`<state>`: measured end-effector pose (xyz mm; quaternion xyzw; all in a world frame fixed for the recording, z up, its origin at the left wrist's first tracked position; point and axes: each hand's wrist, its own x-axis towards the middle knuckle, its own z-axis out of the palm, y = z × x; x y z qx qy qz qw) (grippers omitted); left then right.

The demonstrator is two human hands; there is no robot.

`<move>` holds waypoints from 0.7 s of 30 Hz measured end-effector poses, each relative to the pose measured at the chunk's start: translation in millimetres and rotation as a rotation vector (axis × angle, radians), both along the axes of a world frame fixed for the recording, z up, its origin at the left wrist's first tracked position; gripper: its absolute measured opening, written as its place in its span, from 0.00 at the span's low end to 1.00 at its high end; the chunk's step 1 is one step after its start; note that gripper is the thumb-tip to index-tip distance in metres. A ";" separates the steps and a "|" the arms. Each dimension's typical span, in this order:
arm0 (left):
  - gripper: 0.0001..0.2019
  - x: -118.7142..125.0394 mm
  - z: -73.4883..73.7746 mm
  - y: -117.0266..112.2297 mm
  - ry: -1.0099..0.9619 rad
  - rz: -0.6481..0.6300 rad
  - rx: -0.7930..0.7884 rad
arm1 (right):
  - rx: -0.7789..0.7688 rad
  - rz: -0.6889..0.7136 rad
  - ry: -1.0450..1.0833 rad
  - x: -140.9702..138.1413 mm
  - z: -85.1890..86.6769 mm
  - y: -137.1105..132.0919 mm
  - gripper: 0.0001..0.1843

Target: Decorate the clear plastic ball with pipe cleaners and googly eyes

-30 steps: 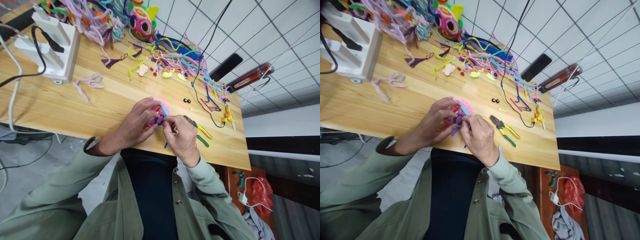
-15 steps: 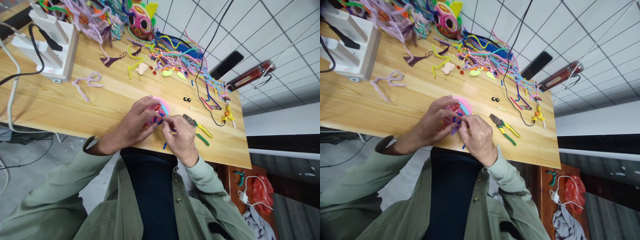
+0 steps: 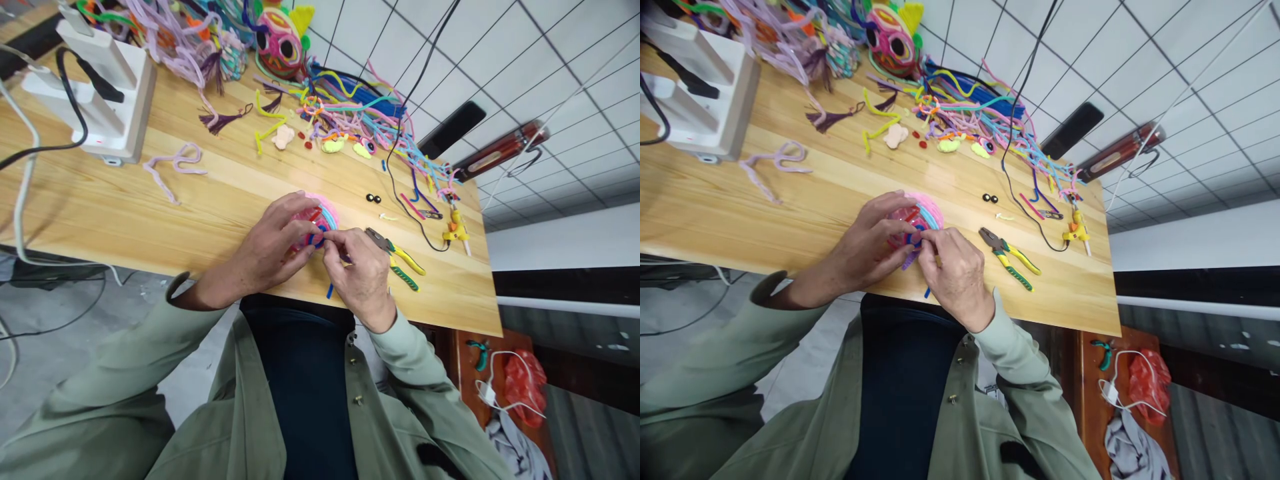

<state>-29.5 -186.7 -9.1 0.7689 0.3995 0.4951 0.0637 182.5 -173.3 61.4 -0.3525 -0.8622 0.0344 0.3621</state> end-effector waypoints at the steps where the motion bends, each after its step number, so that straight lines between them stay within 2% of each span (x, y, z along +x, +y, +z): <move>1: 0.15 -0.1 0.0 0.2 0.002 -0.002 0.003 | -0.002 0.003 0.003 0.2 -0.1 0.2 0.11; 11: 0.15 0.4 1.0 0.7 -0.020 -0.015 -0.013 | -0.027 -0.006 -0.002 0.7 -0.8 -1.0 0.11; 18: 0.15 0.8 0.3 1.8 0.000 0.000 0.062 | -0.003 0.006 -0.002 -1.0 0.2 -0.4 0.10; 21: 0.15 0.2 0.8 1.4 0.010 0.004 0.033 | -0.003 0.006 0.002 -0.8 -1.0 0.0 0.10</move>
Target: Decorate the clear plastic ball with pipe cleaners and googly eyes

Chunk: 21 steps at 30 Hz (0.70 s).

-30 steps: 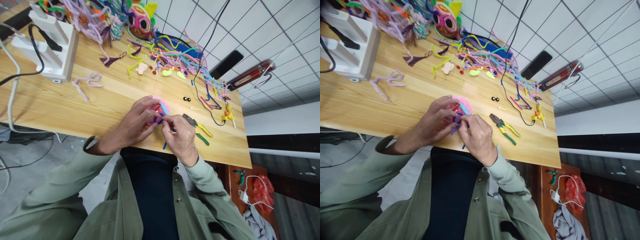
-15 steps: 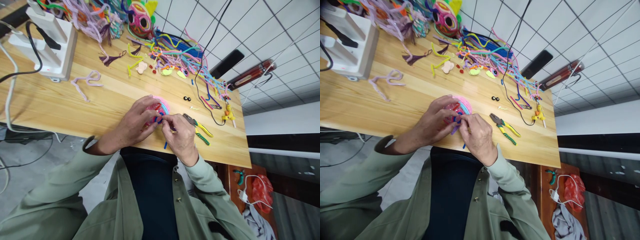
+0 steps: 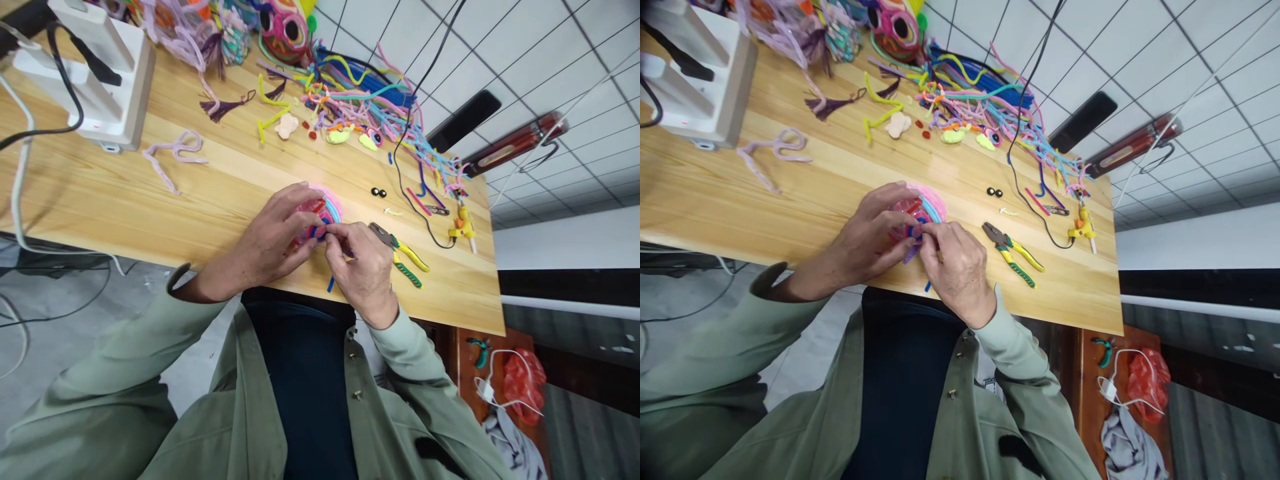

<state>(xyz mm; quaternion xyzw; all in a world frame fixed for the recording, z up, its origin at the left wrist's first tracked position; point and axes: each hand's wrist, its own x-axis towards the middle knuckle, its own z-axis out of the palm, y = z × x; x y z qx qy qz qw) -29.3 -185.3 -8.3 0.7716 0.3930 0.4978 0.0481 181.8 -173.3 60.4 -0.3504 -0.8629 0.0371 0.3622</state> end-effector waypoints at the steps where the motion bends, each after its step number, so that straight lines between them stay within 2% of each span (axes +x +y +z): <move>1: 0.15 -0.5 0.3 -0.3 0.007 0.000 -0.022 | 0.002 -0.001 -0.002 0.3 -0.4 0.0 0.10; 6: 0.14 -2.8 1.1 -1.2 0.013 -0.001 -0.099 | 0.015 -0.016 -0.071 1.8 -1.4 -1.4 0.10; 12: 0.16 -0.4 1.3 -0.4 -0.030 -0.018 -0.062 | 0.051 -0.044 -0.047 -3.0 -1.1 -0.9 0.05; 16: 0.19 0.6 1.5 -1.0 -0.013 -0.007 -0.072 | -0.020 -0.102 -0.040 -9.5 -1.6 2.2 0.04; 21: 0.17 1.3 1.5 -1.6 0.000 0.009 -0.062 | -0.061 -0.113 -0.007 -13.5 -3.7 3.9 0.04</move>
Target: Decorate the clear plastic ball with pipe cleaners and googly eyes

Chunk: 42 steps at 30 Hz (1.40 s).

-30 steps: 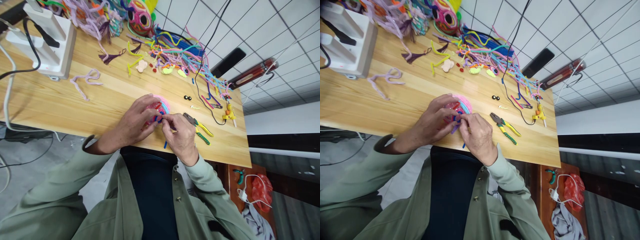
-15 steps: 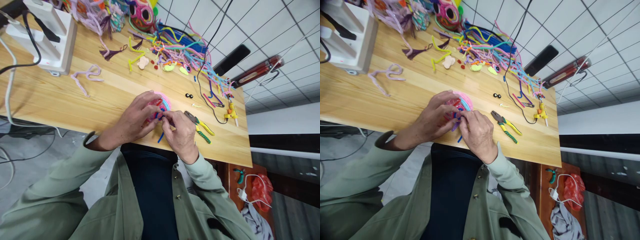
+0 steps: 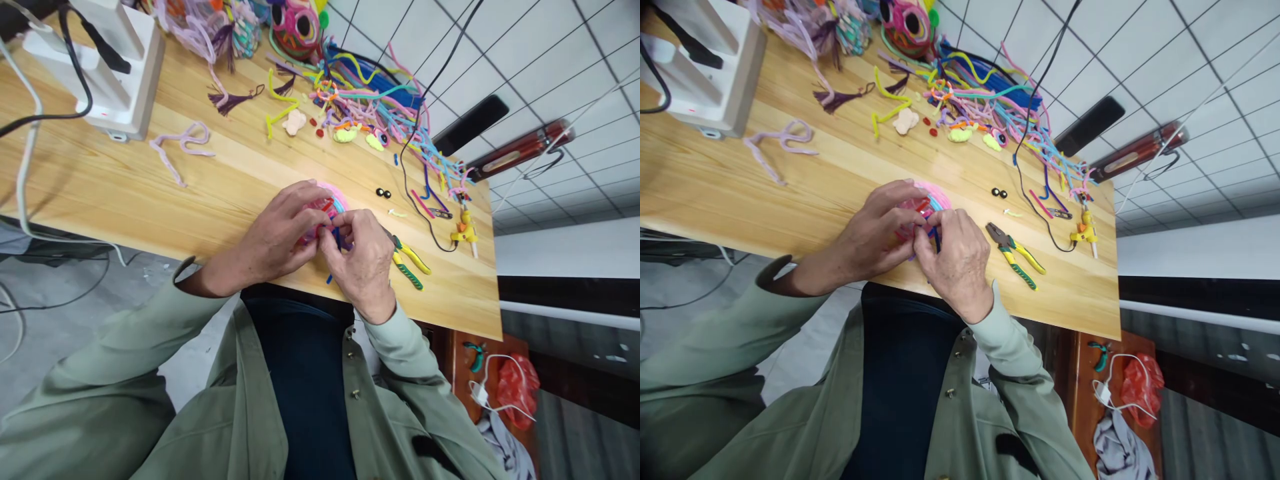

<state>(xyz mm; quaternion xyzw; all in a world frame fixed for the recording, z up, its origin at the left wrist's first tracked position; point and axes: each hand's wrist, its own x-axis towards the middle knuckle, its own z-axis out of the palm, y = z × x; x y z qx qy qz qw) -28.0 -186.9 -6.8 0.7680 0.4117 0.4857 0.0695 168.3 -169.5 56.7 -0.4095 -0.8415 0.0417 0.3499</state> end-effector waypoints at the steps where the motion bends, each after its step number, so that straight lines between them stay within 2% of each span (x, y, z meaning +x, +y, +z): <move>1: 0.17 0.3 0.0 0.1 -0.014 -0.006 0.006 | 0.005 0.002 0.004 0.0 -0.5 -0.2 0.04; 6: 0.18 1.9 0.1 0.8 -0.002 -0.011 0.011 | -0.047 -0.001 0.020 2.3 -2.9 -0.5 0.03; 8: 0.18 2.3 0.0 1.1 0.017 0.006 0.035 | -0.043 0.000 0.033 3.9 -4.4 1.1 0.06; 12: 0.18 2.2 0.3 1.6 0.021 0.017 0.062 | 0.063 0.014 0.052 7.0 -9.0 7.4 0.17; 15: 0.17 1.3 1.6 2.4 0.024 0.015 0.053 | 0.030 0.074 0.061 8.6 -11.8 12.4 0.20; 23: 0.17 -7.8 4.7 10.4 0.019 -0.046 0.086 | -0.117 0.137 0.069 7.8 -10.7 26.0 0.20; 27: 0.19 -11.4 7.0 11.5 0.042 -0.054 0.075 | -0.110 0.169 0.115 6.7 -13.4 29.7 0.20; 35: 0.21 -12.1 10.1 8.5 0.075 -0.036 0.052 | -0.056 0.260 0.165 18.0 -19.1 22.2 0.10; 42: 0.20 -13.4 8.4 7.9 0.086 -0.022 0.013 | -0.023 0.265 0.154 23.0 -28.5 21.2 0.12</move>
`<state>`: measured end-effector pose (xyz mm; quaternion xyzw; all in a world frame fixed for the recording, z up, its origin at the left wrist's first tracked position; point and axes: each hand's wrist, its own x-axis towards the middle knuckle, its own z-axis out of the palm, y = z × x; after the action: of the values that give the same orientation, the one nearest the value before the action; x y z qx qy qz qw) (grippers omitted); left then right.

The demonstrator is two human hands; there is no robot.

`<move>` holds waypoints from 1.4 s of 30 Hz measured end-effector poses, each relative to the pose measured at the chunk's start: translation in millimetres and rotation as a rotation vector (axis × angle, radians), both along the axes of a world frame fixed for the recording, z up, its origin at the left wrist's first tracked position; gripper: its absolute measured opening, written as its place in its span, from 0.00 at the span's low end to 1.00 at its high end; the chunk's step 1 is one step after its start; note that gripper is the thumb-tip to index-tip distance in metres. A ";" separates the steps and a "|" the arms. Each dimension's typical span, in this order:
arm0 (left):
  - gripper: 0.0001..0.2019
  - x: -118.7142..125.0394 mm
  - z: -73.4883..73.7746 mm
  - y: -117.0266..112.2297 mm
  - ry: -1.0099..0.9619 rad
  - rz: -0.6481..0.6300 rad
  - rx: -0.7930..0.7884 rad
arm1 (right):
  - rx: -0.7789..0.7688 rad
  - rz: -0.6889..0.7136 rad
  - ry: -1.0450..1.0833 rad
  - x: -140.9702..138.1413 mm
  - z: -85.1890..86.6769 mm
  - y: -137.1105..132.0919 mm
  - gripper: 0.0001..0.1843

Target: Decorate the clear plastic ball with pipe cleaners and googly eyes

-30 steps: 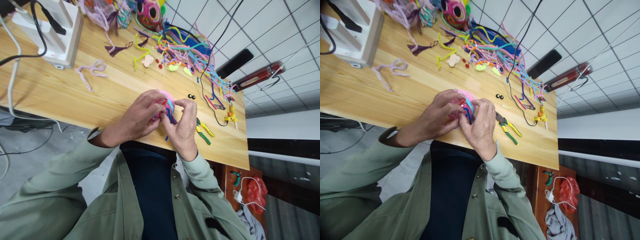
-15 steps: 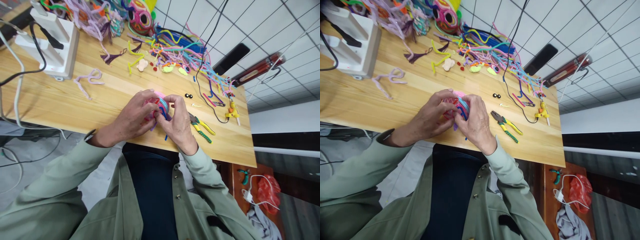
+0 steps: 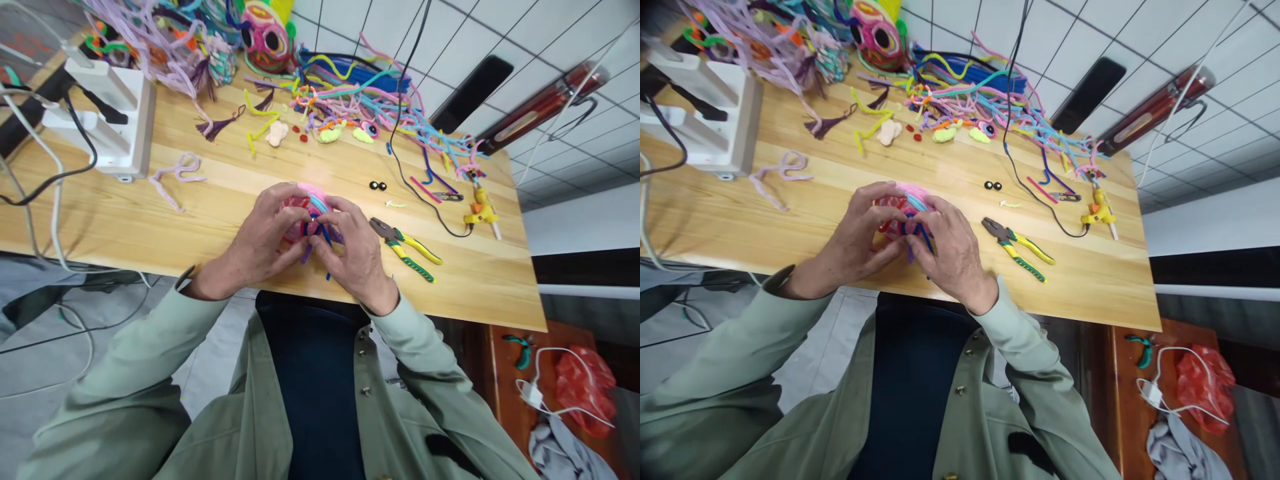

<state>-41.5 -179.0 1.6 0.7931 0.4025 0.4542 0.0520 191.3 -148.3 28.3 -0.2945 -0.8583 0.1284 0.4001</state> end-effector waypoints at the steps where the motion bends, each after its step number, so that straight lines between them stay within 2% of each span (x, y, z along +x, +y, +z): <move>1: 0.21 -0.5 -0.1 -0.3 0.006 0.003 -0.013 | 0.002 0.006 0.004 0.3 -0.9 0.7 0.13; 9: 0.20 -3.1 1.9 -1.0 -0.006 0.005 -0.040 | -0.059 0.070 -0.044 5.6 1.9 6.3 0.17; 20: 0.15 -7.3 10.1 -8.4 0.045 0.103 -0.127 | -0.136 0.232 -0.061 8.7 5.8 31.9 0.15; 24: 0.13 -8.2 13.4 -9.1 0.029 0.087 -0.154 | -0.165 0.246 -0.049 8.9 4.2 36.3 0.14; 31: 0.11 -7.9 15.4 -4.3 0.062 0.120 -0.081 | -0.181 0.259 0.044 4.7 -3.5 38.5 0.11; 38: 0.16 -8.4 22.9 -6.7 0.131 0.162 -0.079 | -0.156 0.261 0.051 0.7 -9.2 40.5 0.14; 42: 0.13 -6.5 24.8 -7.3 0.133 0.160 -0.063 | -0.141 0.270 0.056 0.9 -10.1 41.6 0.16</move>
<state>-47.9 -186.3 26.4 0.7849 0.4809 0.3904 0.0136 192.2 -106.7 18.2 -0.1998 -0.8674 0.2492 0.3815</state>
